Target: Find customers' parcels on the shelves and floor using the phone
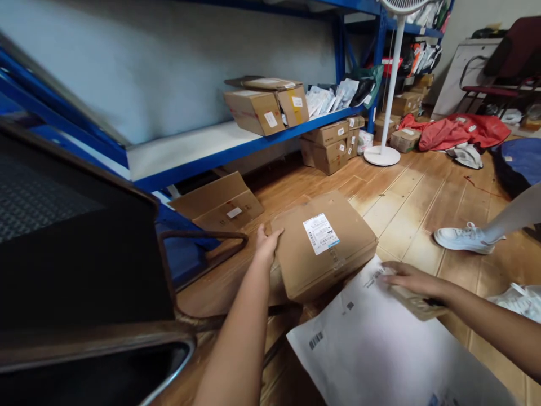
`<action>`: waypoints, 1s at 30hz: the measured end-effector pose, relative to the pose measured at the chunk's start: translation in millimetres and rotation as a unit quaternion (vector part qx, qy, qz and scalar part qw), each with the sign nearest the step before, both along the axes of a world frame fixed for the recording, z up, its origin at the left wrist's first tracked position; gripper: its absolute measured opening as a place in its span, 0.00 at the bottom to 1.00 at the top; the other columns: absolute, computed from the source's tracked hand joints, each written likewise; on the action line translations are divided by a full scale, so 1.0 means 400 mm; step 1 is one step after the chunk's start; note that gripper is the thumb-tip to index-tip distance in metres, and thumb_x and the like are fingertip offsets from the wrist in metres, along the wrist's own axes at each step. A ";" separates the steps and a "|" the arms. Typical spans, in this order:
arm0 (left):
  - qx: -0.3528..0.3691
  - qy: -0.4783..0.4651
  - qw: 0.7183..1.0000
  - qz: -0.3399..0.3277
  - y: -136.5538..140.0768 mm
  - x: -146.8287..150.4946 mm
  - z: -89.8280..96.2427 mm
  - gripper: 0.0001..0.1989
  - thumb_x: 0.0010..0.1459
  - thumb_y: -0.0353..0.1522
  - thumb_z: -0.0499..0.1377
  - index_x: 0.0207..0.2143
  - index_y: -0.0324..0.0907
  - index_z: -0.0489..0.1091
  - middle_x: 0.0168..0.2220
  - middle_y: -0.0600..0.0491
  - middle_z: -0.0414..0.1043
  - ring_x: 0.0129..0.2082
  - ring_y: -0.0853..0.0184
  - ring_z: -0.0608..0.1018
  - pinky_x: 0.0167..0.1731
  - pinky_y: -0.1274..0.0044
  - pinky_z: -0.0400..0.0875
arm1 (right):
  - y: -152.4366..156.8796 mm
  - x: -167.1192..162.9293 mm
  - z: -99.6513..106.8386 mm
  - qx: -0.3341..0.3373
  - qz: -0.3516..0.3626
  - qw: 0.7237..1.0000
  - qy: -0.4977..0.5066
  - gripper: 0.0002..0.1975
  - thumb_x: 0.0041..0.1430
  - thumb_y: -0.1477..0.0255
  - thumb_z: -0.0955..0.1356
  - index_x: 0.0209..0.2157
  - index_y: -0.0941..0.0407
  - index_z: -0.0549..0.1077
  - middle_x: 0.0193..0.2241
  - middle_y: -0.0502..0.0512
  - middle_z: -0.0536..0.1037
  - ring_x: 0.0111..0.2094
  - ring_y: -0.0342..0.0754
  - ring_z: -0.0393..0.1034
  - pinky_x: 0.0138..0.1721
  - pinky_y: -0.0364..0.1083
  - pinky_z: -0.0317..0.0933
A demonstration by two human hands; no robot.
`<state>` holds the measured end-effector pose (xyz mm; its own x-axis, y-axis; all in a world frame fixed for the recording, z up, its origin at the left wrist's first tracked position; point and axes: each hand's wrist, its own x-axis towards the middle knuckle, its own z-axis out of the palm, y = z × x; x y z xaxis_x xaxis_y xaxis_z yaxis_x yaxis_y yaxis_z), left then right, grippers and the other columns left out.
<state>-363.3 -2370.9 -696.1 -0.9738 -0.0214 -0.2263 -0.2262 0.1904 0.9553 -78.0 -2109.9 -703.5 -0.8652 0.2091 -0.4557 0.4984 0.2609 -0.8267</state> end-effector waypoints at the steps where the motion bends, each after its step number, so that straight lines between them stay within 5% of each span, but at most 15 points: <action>1: -0.003 0.009 1.000 -0.017 0.004 -0.020 0.000 0.32 0.56 0.23 0.59 0.62 0.38 0.54 0.69 0.40 0.52 0.68 0.56 0.58 0.65 0.63 0.54 | -0.046 -0.037 -0.004 -0.020 0.000 1.000 -0.016 0.40 0.45 0.47 0.74 0.54 0.58 0.74 0.51 0.64 0.78 0.51 0.62 0.72 0.56 0.57 0.63; 5: -0.063 0.061 0.995 -0.055 0.002 -0.065 0.006 0.20 0.53 0.18 0.57 0.49 0.36 0.66 0.63 0.43 0.63 0.65 0.58 0.62 0.65 0.62 0.54 | -0.188 -0.135 -0.044 -0.103 0.010 0.994 0.027 0.25 0.47 0.53 0.74 0.41 0.57 0.78 0.40 0.58 0.82 0.43 0.58 0.75 0.47 0.53 0.68; 9: -0.126 0.089 0.988 -0.013 -0.022 -0.032 0.001 0.16 0.50 0.23 0.61 0.43 0.40 0.66 0.59 0.42 0.66 0.66 0.52 0.61 0.65 0.62 0.52 | -0.202 -0.197 -0.078 -0.098 -0.070 0.991 0.060 0.11 0.49 0.63 0.71 0.22 0.55 0.72 0.21 0.54 0.77 0.27 0.53 0.70 0.30 0.50 0.66; 13: -0.197 0.057 0.968 0.146 -0.028 0.118 -0.022 0.20 0.51 0.34 0.60 0.47 0.42 0.62 0.60 0.31 0.60 0.67 0.39 0.53 0.65 0.51 0.47 | -0.131 -0.293 -0.091 -0.064 -0.164 0.976 0.125 0.09 0.56 0.64 0.64 0.30 0.54 0.71 0.28 0.51 0.78 0.36 0.52 0.71 0.37 0.46 0.66; 16: -0.191 0.040 0.970 0.147 -0.029 0.271 -0.040 0.28 0.49 0.41 0.61 0.51 0.41 0.59 0.57 0.33 0.61 0.66 0.43 0.57 0.63 0.54 0.55 | -0.048 -0.340 -0.088 -0.057 -0.214 0.965 0.140 0.18 0.60 0.56 0.60 0.29 0.54 0.70 0.27 0.51 0.78 0.36 0.51 0.71 0.39 0.46 0.66; 20: -0.025 -0.115 0.993 0.017 -0.080 0.407 -0.019 0.26 0.45 0.47 0.63 0.46 0.47 0.66 0.56 0.43 0.68 0.62 0.51 0.66 0.63 0.59 0.58 | 0.060 -0.300 -0.077 -0.048 -0.216 0.967 0.127 0.23 0.51 0.48 0.67 0.23 0.55 0.73 0.23 0.53 0.78 0.33 0.54 0.73 0.42 0.50 0.68; 23: 0.063 -0.269 0.942 -0.192 -0.131 0.414 0.034 0.25 0.40 0.51 0.68 0.39 0.51 0.74 0.47 0.45 0.77 0.51 0.50 0.77 0.50 0.59 0.70 | 0.093 -0.250 -0.084 -0.037 -0.203 0.971 0.123 0.22 0.45 0.48 0.72 0.27 0.54 0.77 0.31 0.56 0.82 0.42 0.58 0.75 0.50 0.53 0.67; 25: 0.042 -0.288 0.894 -0.341 -0.144 0.371 0.067 0.27 0.36 0.52 0.70 0.38 0.49 0.78 0.36 0.43 0.80 0.38 0.48 0.81 0.40 0.58 0.74 | 0.088 -0.237 -0.100 -0.034 -0.204 0.970 0.125 0.22 0.46 0.50 0.73 0.36 0.53 0.78 0.41 0.57 0.83 0.49 0.58 0.73 0.55 0.53 0.65; 26: 0.011 -0.249 0.897 -0.364 -0.141 0.337 0.076 0.28 0.37 0.54 0.68 0.37 0.46 0.79 0.31 0.43 0.79 0.33 0.48 0.80 0.39 0.56 0.74 | 0.081 -0.237 -0.111 -0.033 -0.211 0.969 0.125 0.24 0.47 0.50 0.73 0.40 0.52 0.78 0.45 0.58 0.82 0.52 0.58 0.72 0.57 0.54 0.64; 28: -0.043 -0.040 0.976 -0.210 -0.120 0.253 0.075 0.26 0.38 0.51 0.67 0.36 0.44 0.78 0.34 0.45 0.78 0.38 0.51 0.79 0.48 0.58 0.72 | 0.065 -0.243 -0.135 -0.029 -0.230 0.966 0.118 0.27 0.51 0.49 0.71 0.46 0.53 0.75 0.50 0.60 0.79 0.55 0.59 0.71 0.59 0.56 0.63; 30: -0.058 0.103 0.993 0.011 -0.088 0.165 0.047 0.29 0.41 0.42 0.67 0.47 0.43 0.73 0.56 0.44 0.71 0.60 0.53 0.69 0.64 0.65 0.57 | 0.055 -0.247 -0.156 -0.026 -0.248 0.963 0.105 0.30 0.52 0.47 0.70 0.48 0.55 0.74 0.51 0.63 0.79 0.55 0.61 0.71 0.60 0.58 0.62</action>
